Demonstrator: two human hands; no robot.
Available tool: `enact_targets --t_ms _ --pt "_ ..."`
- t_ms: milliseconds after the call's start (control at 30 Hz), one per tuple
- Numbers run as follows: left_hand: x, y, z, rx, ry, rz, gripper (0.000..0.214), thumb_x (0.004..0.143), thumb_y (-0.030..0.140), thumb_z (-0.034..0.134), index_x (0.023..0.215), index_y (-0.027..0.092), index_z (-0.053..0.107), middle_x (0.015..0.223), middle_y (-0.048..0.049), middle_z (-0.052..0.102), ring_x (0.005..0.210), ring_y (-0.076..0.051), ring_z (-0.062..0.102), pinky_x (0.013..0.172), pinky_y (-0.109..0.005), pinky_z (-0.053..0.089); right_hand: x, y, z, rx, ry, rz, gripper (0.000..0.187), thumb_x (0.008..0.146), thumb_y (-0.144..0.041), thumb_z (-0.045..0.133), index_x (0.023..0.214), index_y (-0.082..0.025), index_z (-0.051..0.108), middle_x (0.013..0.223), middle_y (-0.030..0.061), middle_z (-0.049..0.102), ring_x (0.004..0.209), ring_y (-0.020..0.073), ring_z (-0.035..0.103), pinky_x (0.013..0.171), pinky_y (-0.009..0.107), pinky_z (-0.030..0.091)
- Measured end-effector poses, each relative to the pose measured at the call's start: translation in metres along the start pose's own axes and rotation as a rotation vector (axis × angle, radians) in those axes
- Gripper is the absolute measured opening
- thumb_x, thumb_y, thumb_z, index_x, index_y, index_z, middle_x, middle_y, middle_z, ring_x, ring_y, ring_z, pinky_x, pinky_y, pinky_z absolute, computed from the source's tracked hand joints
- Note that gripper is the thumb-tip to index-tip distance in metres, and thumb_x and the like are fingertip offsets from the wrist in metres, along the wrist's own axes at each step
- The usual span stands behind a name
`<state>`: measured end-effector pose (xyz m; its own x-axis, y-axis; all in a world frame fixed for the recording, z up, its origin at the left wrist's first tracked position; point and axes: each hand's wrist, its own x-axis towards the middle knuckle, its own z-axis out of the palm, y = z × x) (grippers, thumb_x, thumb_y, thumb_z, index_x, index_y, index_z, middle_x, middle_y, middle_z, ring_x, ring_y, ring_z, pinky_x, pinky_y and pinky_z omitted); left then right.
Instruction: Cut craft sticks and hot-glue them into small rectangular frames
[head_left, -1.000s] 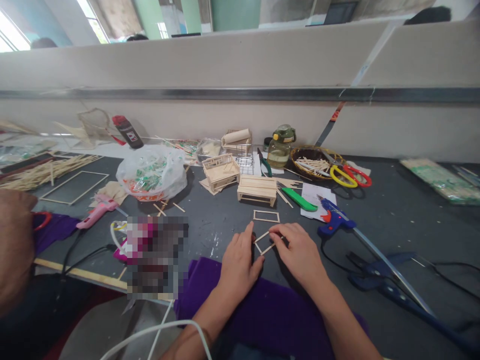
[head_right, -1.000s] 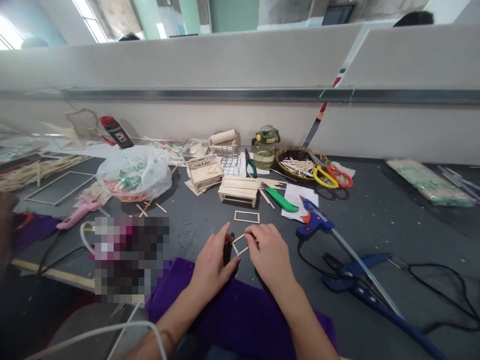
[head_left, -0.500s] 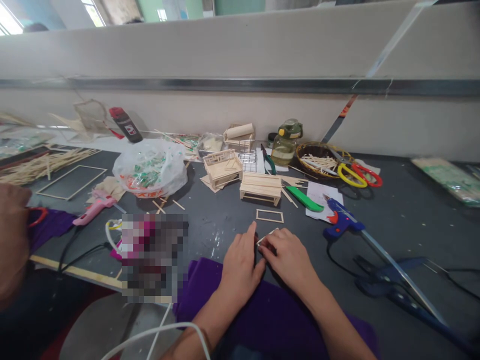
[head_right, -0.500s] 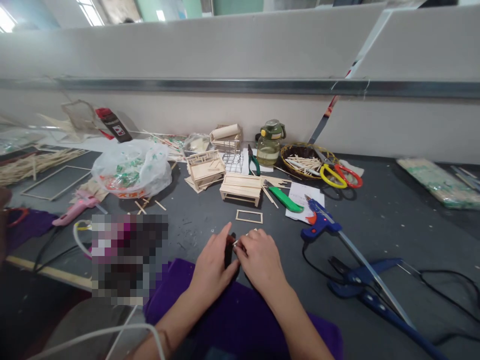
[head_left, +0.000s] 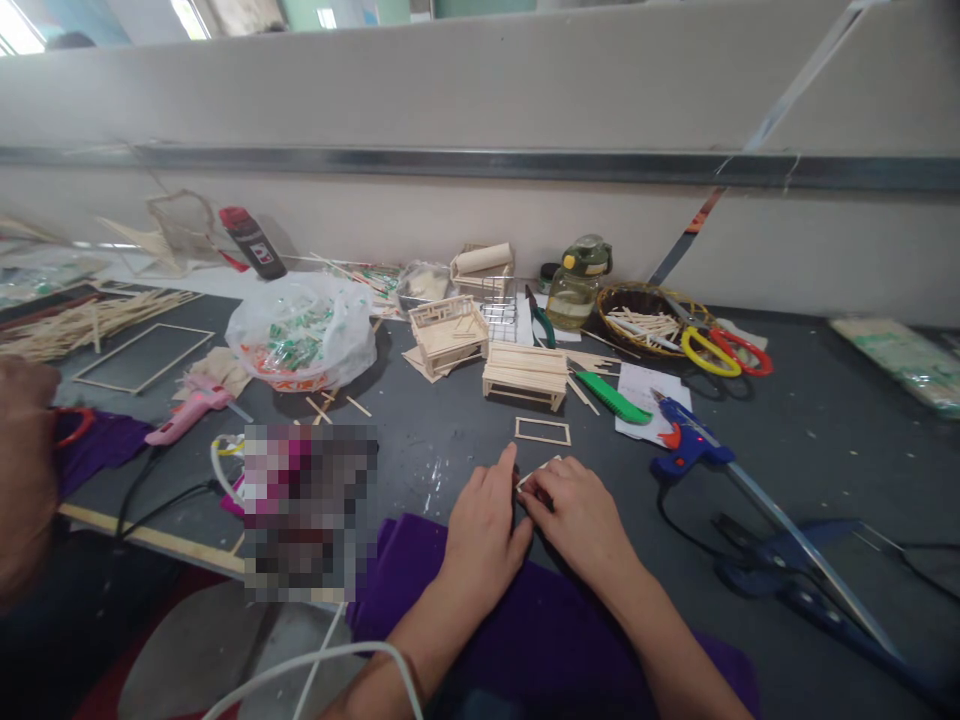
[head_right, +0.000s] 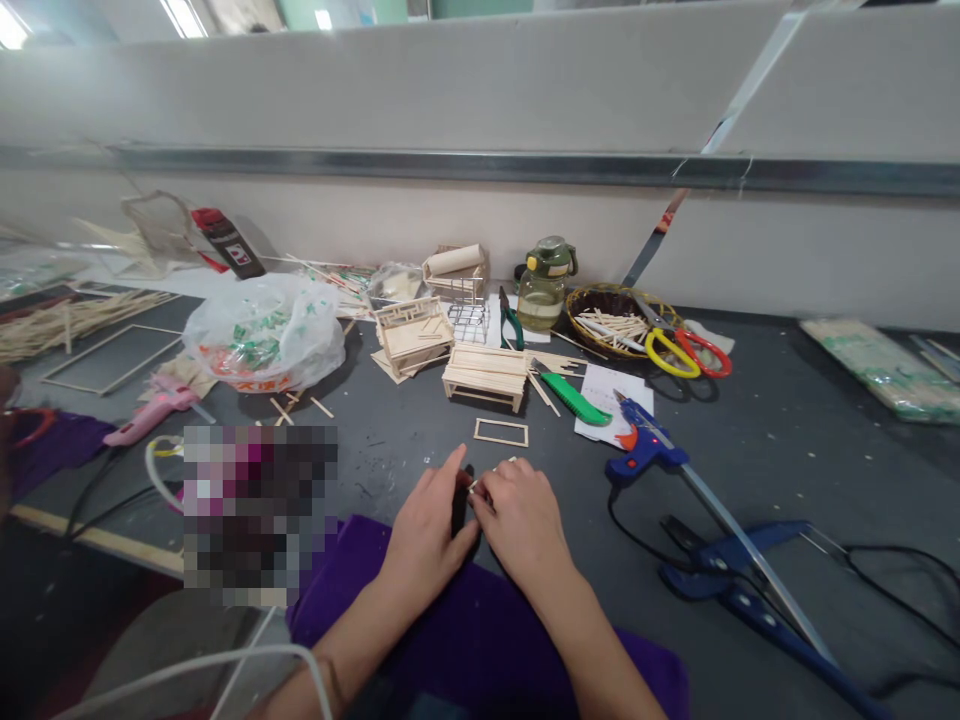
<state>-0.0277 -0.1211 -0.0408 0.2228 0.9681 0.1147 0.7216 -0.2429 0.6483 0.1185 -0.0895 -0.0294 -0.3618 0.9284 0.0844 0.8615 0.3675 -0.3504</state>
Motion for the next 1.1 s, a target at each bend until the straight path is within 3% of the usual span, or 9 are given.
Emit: enact_targets --t_ms 400,533,633,767,1100 --pt "0.000 0.000 0.000 -0.015 0.010 0.006 0.078 0.077 0.012 0.055 0.146 0.019 0.018 0.116 -0.0103 0.055 0.105 -0.025 0.050 0.093 -0.041 0.043 0.001 -0.002 -0.002 0.030 -0.013 0.030 0.014 0.085 -0.023 0.057 0.072 -0.022 0.062 0.079 0.0027 0.063 0.082 0.0199 0.053 0.068 0.030 0.035" --pt "-0.001 0.000 -0.001 -0.022 0.016 0.002 0.078 0.080 0.016 0.056 0.146 0.022 0.016 0.116 -0.0100 0.056 0.105 -0.026 0.051 0.092 -0.043 0.043 -0.002 0.003 -0.010 0.161 0.058 0.059 0.017 0.087 -0.026 0.055 0.072 -0.023 0.062 0.071 0.0006 0.061 0.076 0.0182 0.053 0.066 0.028 0.036" --pt "-0.001 0.001 -0.002 -0.030 0.013 -0.010 0.080 0.080 0.018 0.058 0.146 0.023 0.015 0.115 -0.0092 0.056 0.104 -0.026 0.051 0.092 -0.043 0.043 -0.008 0.013 -0.020 0.240 0.159 0.122 0.020 0.089 -0.032 0.052 0.073 -0.023 0.062 0.067 -0.0001 0.058 0.073 0.0179 0.053 0.067 0.028 0.037" --pt "-0.001 0.002 -0.004 -0.030 0.008 -0.010 0.079 0.080 0.018 0.059 0.146 0.024 0.016 0.115 -0.0084 0.057 0.105 -0.026 0.051 0.091 -0.043 0.044 -0.019 0.031 -0.026 0.299 0.260 0.244 0.023 0.088 -0.041 0.051 0.080 -0.024 0.065 0.076 0.0017 0.064 0.077 0.0188 0.057 0.070 0.029 0.041" --pt "0.001 0.003 -0.004 0.001 0.008 -0.014 0.075 0.082 0.017 0.056 0.145 0.023 0.017 0.112 -0.0082 0.058 0.102 -0.026 0.051 0.089 -0.041 0.044 -0.026 0.049 -0.019 0.428 0.262 0.413 0.026 0.086 -0.046 0.051 0.083 -0.024 0.066 0.077 0.0007 0.068 0.070 0.0179 0.061 0.064 0.027 0.044"
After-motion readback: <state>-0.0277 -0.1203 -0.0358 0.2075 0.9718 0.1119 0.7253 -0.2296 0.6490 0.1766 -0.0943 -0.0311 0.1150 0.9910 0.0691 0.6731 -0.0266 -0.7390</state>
